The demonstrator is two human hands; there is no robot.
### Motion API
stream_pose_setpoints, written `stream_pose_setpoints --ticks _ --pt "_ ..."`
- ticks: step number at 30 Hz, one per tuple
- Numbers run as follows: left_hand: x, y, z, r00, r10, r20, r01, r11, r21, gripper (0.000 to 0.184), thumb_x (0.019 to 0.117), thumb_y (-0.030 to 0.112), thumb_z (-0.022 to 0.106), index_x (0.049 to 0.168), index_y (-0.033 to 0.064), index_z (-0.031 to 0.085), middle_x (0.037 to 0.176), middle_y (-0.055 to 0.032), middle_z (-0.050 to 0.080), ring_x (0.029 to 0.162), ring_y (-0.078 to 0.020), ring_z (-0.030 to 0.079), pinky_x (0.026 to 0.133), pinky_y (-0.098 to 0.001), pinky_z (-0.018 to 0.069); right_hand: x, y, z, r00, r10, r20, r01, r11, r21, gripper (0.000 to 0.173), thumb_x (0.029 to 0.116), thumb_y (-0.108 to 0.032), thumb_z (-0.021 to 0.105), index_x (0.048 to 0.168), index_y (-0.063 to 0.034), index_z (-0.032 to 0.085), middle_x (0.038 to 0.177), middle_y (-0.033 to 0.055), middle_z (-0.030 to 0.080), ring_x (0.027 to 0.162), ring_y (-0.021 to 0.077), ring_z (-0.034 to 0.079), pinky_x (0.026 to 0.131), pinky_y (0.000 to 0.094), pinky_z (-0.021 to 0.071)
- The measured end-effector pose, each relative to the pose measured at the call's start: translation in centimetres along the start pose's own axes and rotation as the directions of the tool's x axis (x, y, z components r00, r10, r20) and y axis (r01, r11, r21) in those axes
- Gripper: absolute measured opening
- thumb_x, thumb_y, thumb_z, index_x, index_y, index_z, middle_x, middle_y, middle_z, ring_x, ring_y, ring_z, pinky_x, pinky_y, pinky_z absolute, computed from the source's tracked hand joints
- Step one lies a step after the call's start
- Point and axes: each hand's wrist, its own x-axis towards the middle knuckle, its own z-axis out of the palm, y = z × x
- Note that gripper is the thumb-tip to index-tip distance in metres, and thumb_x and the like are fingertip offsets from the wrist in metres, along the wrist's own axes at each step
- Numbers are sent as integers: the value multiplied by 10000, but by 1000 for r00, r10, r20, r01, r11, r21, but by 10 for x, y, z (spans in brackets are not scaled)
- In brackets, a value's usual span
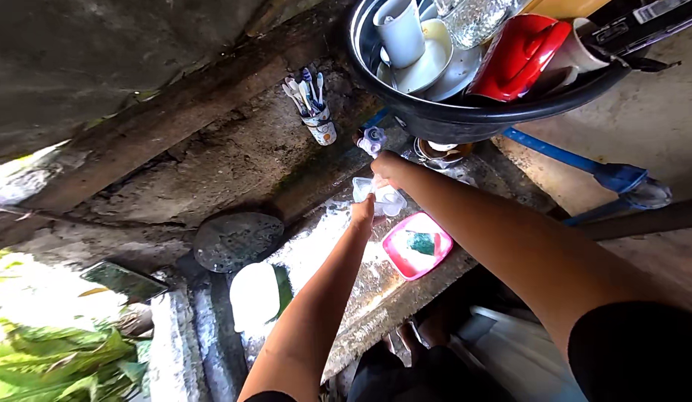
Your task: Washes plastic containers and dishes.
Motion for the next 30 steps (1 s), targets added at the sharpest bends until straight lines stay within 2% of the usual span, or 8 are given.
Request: stream_pose_setpoints --ticks 9,13,17,20,22,25,26,30 --pt "-30 25 2 997 -25 71 35 990 -135 522 1061 350 522 1449 12 441 1358 -291 533 1025 -389 668 779 -476 613 5 6 -13 995 -97 -28 93 989 -119 374 988 -105 560 1323 61 548 1224 233 637 1052 290 675 897 461 567" --pt "-29 33 6 995 -21 101 45 969 -244 527 1059 359 494 1469 37 420 1355 -280 547 1049 -395 663 795 -495 607 -17 -8 -32 943 -295 -154 236 919 -316 404 974 -223 662 1234 83 615 1198 268 656 1099 371 669 939 564 546" --pt "-38 40 12 994 -44 102 68 966 -249 531 1041 342 519 1477 58 415 1380 -265 535 1066 -389 656 803 -487 602 -52 -24 -39 768 -636 -75 476 645 -598 680 901 -64 687 1527 -20 424 1415 232 577 1305 397 571 1074 580 473" --pt "-43 42 12 992 -48 114 74 967 -242 544 1033 362 519 1483 76 412 1400 -254 531 1075 -382 657 806 -485 603 -54 -26 -46 586 -757 288 653 231 -721 607 814 103 696 1396 -31 588 1504 181 501 1378 344 507 1143 493 441" --pt "-46 46 10 992 -58 111 83 968 -239 535 1034 371 515 1475 84 418 1383 -247 540 1062 -374 659 792 -479 601 -59 -33 -47 651 -659 376 556 77 -828 585 832 29 736 1389 -4 559 1446 215 517 1334 387 526 1104 521 460" --pt "-51 51 6 992 -70 104 94 965 -245 526 1042 373 506 1476 87 420 1383 -245 545 1071 -371 662 803 -474 604 -68 -38 -37 793 -583 176 359 214 -908 321 1055 -211 544 1239 46 603 1250 267 616 1189 438 624 946 603 536" --pt "-52 51 3 992 -68 104 92 965 -247 529 1041 371 513 1478 88 419 1387 -243 542 1074 -368 662 805 -471 605 -71 -36 -32 815 -575 70 297 311 -903 421 1096 -341 466 1177 31 646 1220 261 644 1164 435 644 907 622 541" --pt "-51 47 -7 991 -51 123 81 966 -245 519 1037 385 507 1459 92 433 1341 -239 574 1019 -352 683 779 -459 612 -79 -30 -9 832 -518 -199 162 571 -805 596 1076 -528 422 1071 -2 701 1131 241 701 1090 428 685 818 641 556"
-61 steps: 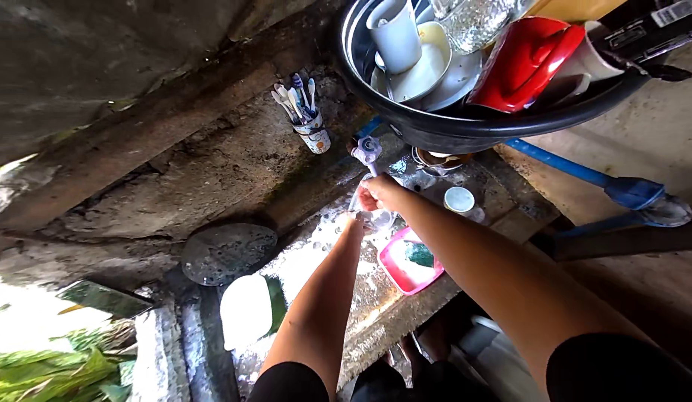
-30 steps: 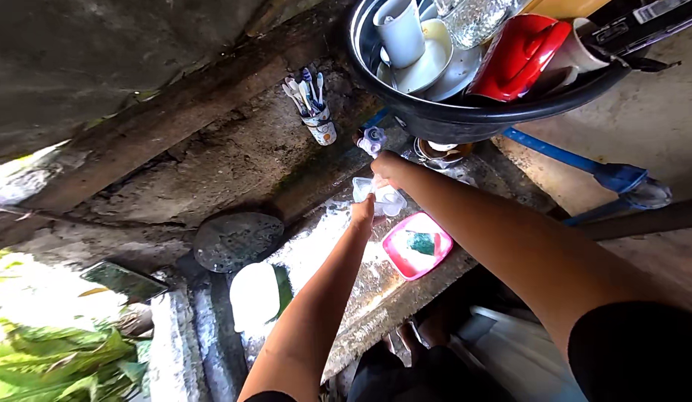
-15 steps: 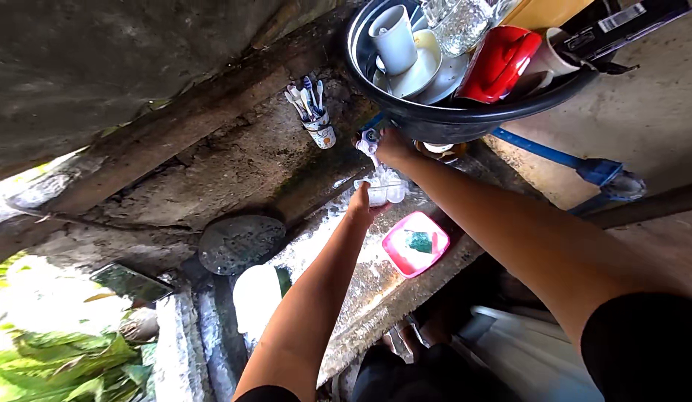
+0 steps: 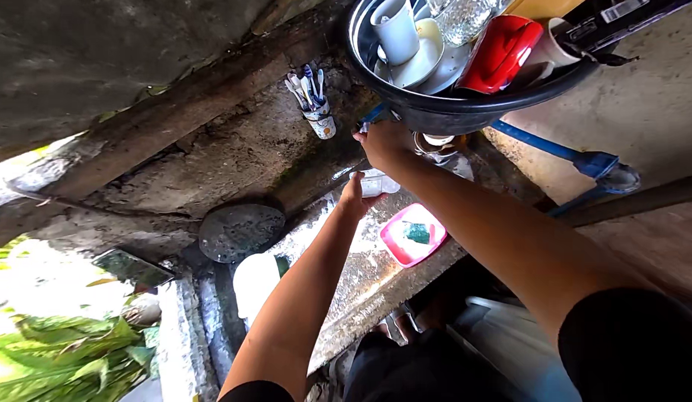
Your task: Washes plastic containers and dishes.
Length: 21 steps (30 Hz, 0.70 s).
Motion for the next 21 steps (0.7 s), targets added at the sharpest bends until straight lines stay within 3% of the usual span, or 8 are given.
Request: stream_pose_setpoints --ticks 3,5,7,8,11,14,17,21 --pt "2 -1 -18 999 -42 -6 42 999 -27 539 1032 421 497 1459 100 423 1343 -226 567 1046 -339 668 806 -444 603 -6 14 4 999 -29 31 24 991 133 633 1052 -576 454 1070 15 681 1095 238 695 1082 412 685 846 619 556" --pt "5 -1 -32 995 -75 -70 74 997 -27 534 1017 476 489 1397 103 452 1221 -196 598 920 -281 663 721 -380 585 -8 37 16 996 -80 -48 89 967 239 550 1043 -509 523 1181 10 638 1087 232 695 1038 407 692 857 619 553" --pt "10 -5 -48 989 -81 -124 78 997 -29 573 1026 553 454 1397 117 438 1168 -170 589 859 -235 640 685 -328 562 -12 52 31 975 -138 -176 186 936 298 562 1009 -360 623 1446 -50 454 1235 218 645 1009 377 706 852 568 582" --pt "11 -8 -56 986 -82 -142 78 996 -32 595 1027 577 444 1417 129 423 1195 -161 574 888 -224 632 700 -312 554 -13 55 35 953 -199 -227 261 922 285 683 988 -278 656 1563 -95 336 1415 219 536 1077 363 692 887 532 593" --pt "12 -13 -83 973 -133 -190 119 989 -85 620 1019 589 465 1460 163 379 1256 -139 533 965 -208 619 741 -282 545 3 50 31 872 -444 -206 476 868 143 715 998 -85 623 1620 -88 270 1641 223 300 1371 410 513 1080 513 500" --pt "18 -25 -124 951 -208 -228 163 965 -204 674 989 618 515 1460 159 363 1172 -136 540 902 -207 630 705 -287 560 23 39 15 876 -477 -73 478 878 -10 498 972 -51 642 1453 -11 518 1464 253 507 1252 440 594 1033 584 510" --pt "5 -37 -167 941 -187 -282 149 977 -152 712 986 642 509 1460 131 365 1149 -164 561 854 -227 641 689 -314 569 27 34 3 910 -414 -11 413 910 -43 410 971 -195 708 1312 9 607 1312 290 589 1229 472 591 1036 626 482" --pt "-25 -58 -227 956 91 -278 7 943 332 654 1029 583 506 1467 100 459 1108 -202 646 708 -243 651 623 -352 565 18 56 26 930 -297 -217 353 886 301 545 981 -318 702 1415 -27 548 1274 223 668 1161 352 674 1023 540 536"
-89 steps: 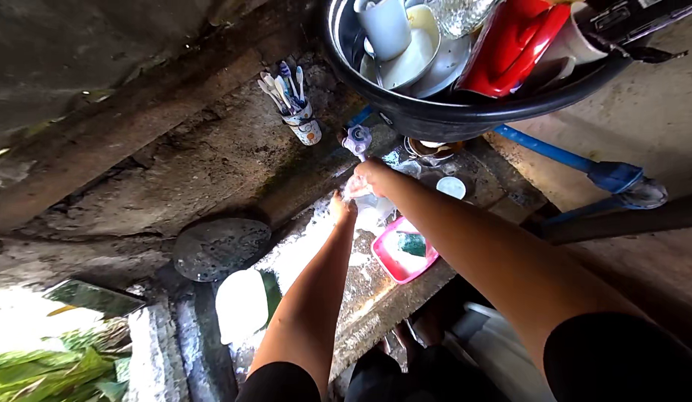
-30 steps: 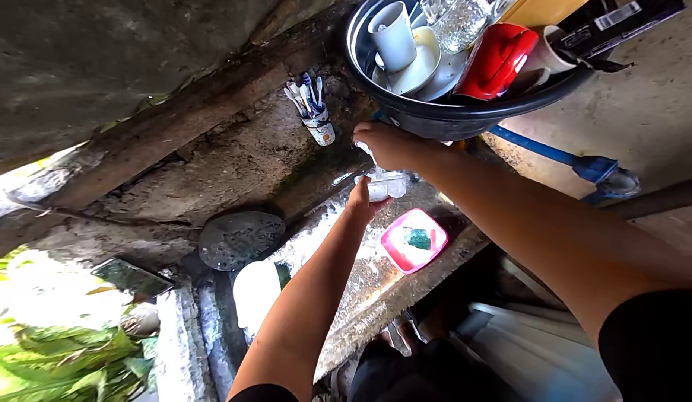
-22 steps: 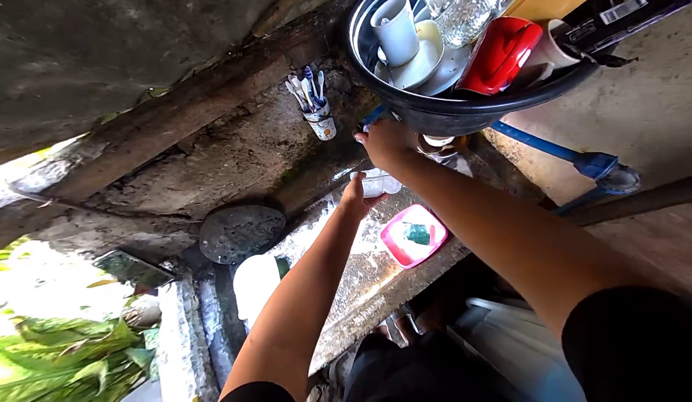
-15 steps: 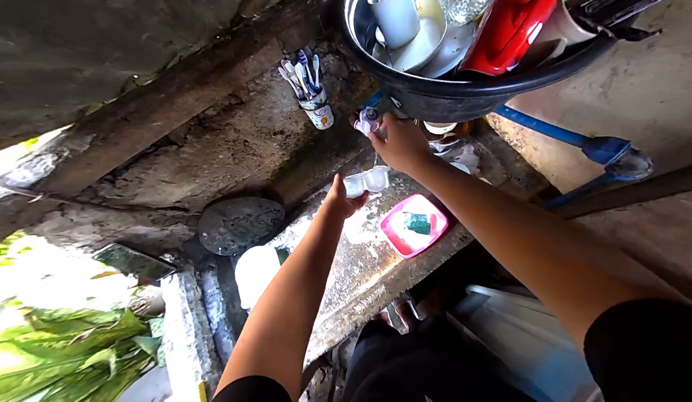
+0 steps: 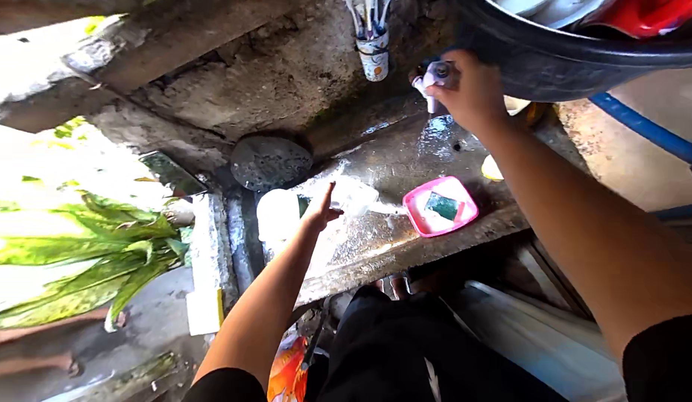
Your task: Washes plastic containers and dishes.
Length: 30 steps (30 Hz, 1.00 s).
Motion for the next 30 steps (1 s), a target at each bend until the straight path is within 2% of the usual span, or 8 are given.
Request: stream_pose_setpoints --ticks 4,8,10,13,16,18,22,30 --pt "-17 -45 -52 877 473 88 -424 672 607 894 917 541 696 1613 127 315 1411 -213 558 1146 -262 650 983 -467 552 -88 86 90 929 194 317 -183 981 -64 347 1045 -241 551 1194 65 622 1089 306 678 1036 467 680 909 668 536" --pt "-63 -76 -67 796 604 40 -434 523 734 888 903 548 726 1602 143 360 1492 -185 515 1096 -232 668 891 -386 582 -159 118 168 588 541 602 -285 835 -471 907 910 -343 744 1607 -15 265 1555 383 344 1440 553 354 1143 705 317" --pt "-75 -92 -68 786 614 -74 -466 667 581 865 905 479 756 1591 113 378 1489 -189 503 1060 -206 670 870 -348 589 -167 124 190 591 608 530 -333 782 -526 1096 808 -278 826 1621 15 151 1568 384 306 1435 552 354 1121 696 354" --pt "-90 -111 -65 864 438 -247 -477 870 -126 751 963 212 721 1582 27 337 1468 -180 550 1099 -255 700 914 -393 615 -167 121 186 612 625 485 -607 764 -220 681 953 -117 663 1526 84 354 1477 357 468 1370 476 494 1105 619 429" --pt "-95 -119 -62 938 287 -194 -347 774 -530 534 1076 199 525 1554 32 355 1358 -195 607 975 -281 711 823 -431 617 -167 140 172 391 657 645 -914 193 357 486 1073 -348 494 1465 -64 451 1396 191 545 1217 311 577 965 507 528" --pt "-98 -122 -60 954 281 -108 -288 746 -600 508 1088 211 485 1549 38 360 1376 -197 601 960 -284 718 833 -441 616 -165 132 154 458 551 697 -844 25 536 394 1065 -392 494 1325 -99 543 1137 125 646 958 249 656 769 433 581" --pt "-95 -128 -49 960 280 7 -214 749 -627 564 1067 190 513 1570 39 306 1387 -214 586 975 -298 714 855 -446 614 -166 77 135 823 109 557 -558 -29 830 513 966 -228 542 1454 -109 437 1293 189 642 1141 357 663 938 561 586" --pt "-88 -135 -13 970 225 89 -103 715 -691 519 1075 113 443 1574 74 306 1388 -217 589 966 -305 717 842 -442 609 -145 -79 168 877 333 346 -457 355 815 256 1020 -48 476 1257 -33 571 1045 87 655 896 145 645 775 371 579"
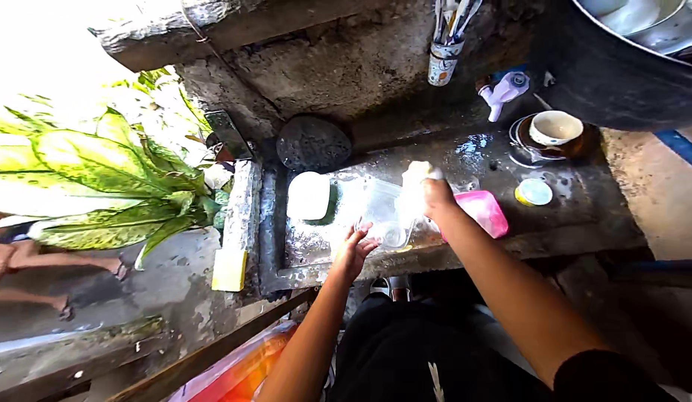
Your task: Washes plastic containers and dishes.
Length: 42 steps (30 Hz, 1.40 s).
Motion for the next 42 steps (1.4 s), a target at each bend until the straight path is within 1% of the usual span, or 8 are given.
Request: stream_pose_setpoints --ticks 12,17,24,27,30,35,39,42 --pt "-10 36 -35 969 200 -145 -145 937 317 599 995 76 635 1487 -31 310 1312 -259 580 1026 -294 696 859 -425 619 6 68 -103 882 251 -398 -308 947 -86 437 1026 -309 550 1376 -47 535 1174 191 623 978 283 626 821 491 543" --pt "16 58 -21 915 395 79 -288 504 814 846 894 319 810 1537 11 354 1328 -221 627 1183 -273 662 1019 -442 561 -13 79 -144 809 191 -556 -302 946 -114 462 1049 -258 514 1404 36 511 1392 257 547 1266 350 555 1034 581 470" --pt "24 73 35 758 423 496 -489 -135 862 734 944 307 740 1533 21 409 1566 -203 444 1425 -313 478 1159 -469 432 -3 73 -159 874 -178 -453 -225 677 -701 944 853 -171 800 1615 -57 254 1530 358 386 1409 533 400 1138 658 372" --pt "30 69 14 719 581 381 -573 187 798 773 925 240 768 1512 -65 368 1487 -250 495 1348 -274 549 1125 -395 482 12 72 -162 914 -174 -368 -248 478 -842 855 859 -245 804 1542 13 359 1546 343 381 1425 502 409 1164 616 374" --pt "18 72 -1 881 468 66 -447 780 437 644 1013 136 632 1539 -19 295 1476 -213 497 1260 -261 596 1030 -403 546 30 79 -165 938 -31 -346 -330 229 -916 816 912 -313 742 1521 86 375 1606 359 268 1441 539 360 1143 656 364" --pt "-26 75 -11 948 318 -27 -317 948 21 483 1078 105 404 1529 -16 278 1474 -204 523 1204 -265 636 985 -410 548 45 101 -161 913 325 -248 -277 44 -960 568 920 -281 711 1295 129 591 1386 370 547 1338 516 512 1081 699 410" --pt "-41 68 -7 944 318 -81 -322 946 -36 567 965 -33 417 1508 -36 251 1412 -237 558 1129 -274 668 932 -408 570 65 115 -179 860 479 -177 -403 425 -811 491 952 -262 701 1249 119 615 1259 292 642 1198 377 629 1014 569 510" --pt "-46 68 4 957 248 -151 -260 963 -69 553 932 -69 426 1468 -41 291 1334 -244 606 1014 -272 703 861 -403 593 51 90 -181 797 603 -20 -603 796 -44 420 1012 -303 529 1351 -56 520 1212 175 638 1068 298 654 885 524 568"
